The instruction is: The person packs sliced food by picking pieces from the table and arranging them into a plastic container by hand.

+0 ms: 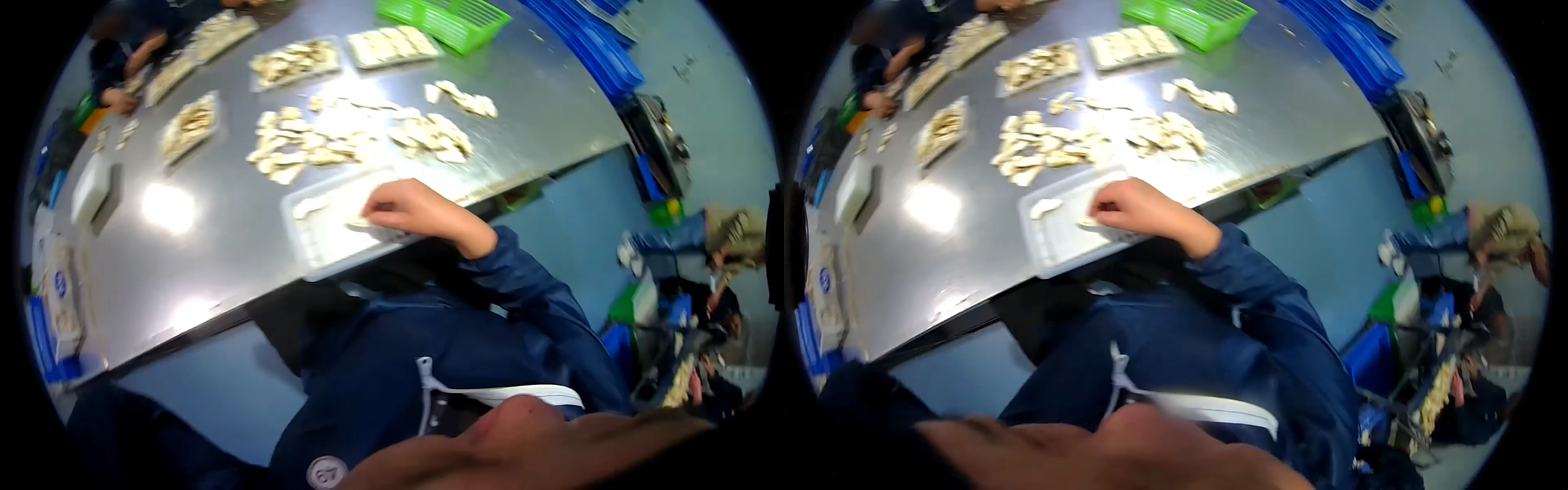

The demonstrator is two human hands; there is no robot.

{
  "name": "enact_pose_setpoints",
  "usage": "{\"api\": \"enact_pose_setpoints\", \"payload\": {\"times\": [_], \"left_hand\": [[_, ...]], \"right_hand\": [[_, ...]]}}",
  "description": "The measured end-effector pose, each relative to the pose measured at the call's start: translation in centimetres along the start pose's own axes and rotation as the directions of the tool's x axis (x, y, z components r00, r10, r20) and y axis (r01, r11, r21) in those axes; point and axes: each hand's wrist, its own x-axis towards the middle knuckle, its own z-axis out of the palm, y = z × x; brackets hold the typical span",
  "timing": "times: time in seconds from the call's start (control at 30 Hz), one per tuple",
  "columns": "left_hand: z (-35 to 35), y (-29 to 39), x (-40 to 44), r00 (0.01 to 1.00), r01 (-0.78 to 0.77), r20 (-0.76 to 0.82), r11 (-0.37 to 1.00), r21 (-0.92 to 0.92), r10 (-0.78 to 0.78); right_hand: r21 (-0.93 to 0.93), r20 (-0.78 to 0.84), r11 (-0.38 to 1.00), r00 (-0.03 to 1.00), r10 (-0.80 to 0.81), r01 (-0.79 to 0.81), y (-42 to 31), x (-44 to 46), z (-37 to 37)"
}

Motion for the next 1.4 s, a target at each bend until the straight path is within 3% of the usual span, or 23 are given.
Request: {"api": "enact_pose_setpoints", "payload": {"times": [0.07,0.13,0.43,0.53,0.67,0.73,1.07,1.17,1.2,1.27,1.37,1.4], "left_hand": [[0.4,-1.7,-0.1,0.999,0.023,-0.025,1.0,-0.016,-0.024],[0.4,-2.7,0.4,0.999,0.039,-0.012,0.998,-0.041,-0.04],[2.4,-2.7,0.8,0.997,-0.055,0.048,0.995,-0.079,0.059],[2.8,-2.7,1.1,0.993,-0.091,0.06,0.991,-0.093,0.097],[3.3,-2.7,1.6,0.984,-0.14,0.091,0.983,-0.116,0.151],[3.5,-2.4,2.2,0.971,-0.187,0.128,0.976,-0.113,0.201],[6.5,3.9,6.0,0.876,-0.403,0.165,0.875,-0.269,0.454],[7.8,7.0,7.9,0.859,-0.419,0.163,0.85,-0.319,0.485],[8.4,7.8,8.4,0.851,-0.428,0.16,0.838,-0.339,0.5],[8.6,8.6,8.9,0.843,-0.439,0.17,0.836,-0.331,0.51],[8.3,8.8,9.1,0.847,-0.43,0.189,0.849,-0.307,0.497],[8.2,9.0,9.1,0.845,-0.432,0.191,0.849,-0.304,0.499]], "right_hand": [[-0.017,-0.005,0.999,0.999,0.048,-0.048,-0.2,-0.1,-0.5],[0.08,0.031,0.99,0.993,0.115,-0.117,0.4,-0.2,-0.2],[0.078,-0.017,0.996,0.999,0.05,-0.048,-0.1,-0.3,0.3],[0.115,0.003,0.988,0.995,0.103,-0.102,-0.8,-0.3,0.5],[0.073,-0.056,0.997,0.998,-0.016,0.02,0.6,-0.3,1.3],[0.096,-0.019,0.995,0.999,0.043,-0.041,-0.6,-0.4,0.8],[0.119,-0.02,0.99,0.997,0.074,-0.071,-0.4,-0.3,0.7],[0.1,-0.059,0.993,0.997,-0.054,0.06,1.2,-0.1,1.1],[0.129,-0.023,0.988,0.996,0.089,-0.085,-1.4,-0.5,-0.1],[0.099,-0.053,0.995,0.999,-0.003,0.008,-0.6,-0.5,-0.2],[0.094,0.016,0.988,0.993,0.121,-0.122,-1.0,-0.9,-0.8],[0.084,0.004,0.992,0.995,0.096,-0.096,-0.9,-1.1,-0.8]]}}
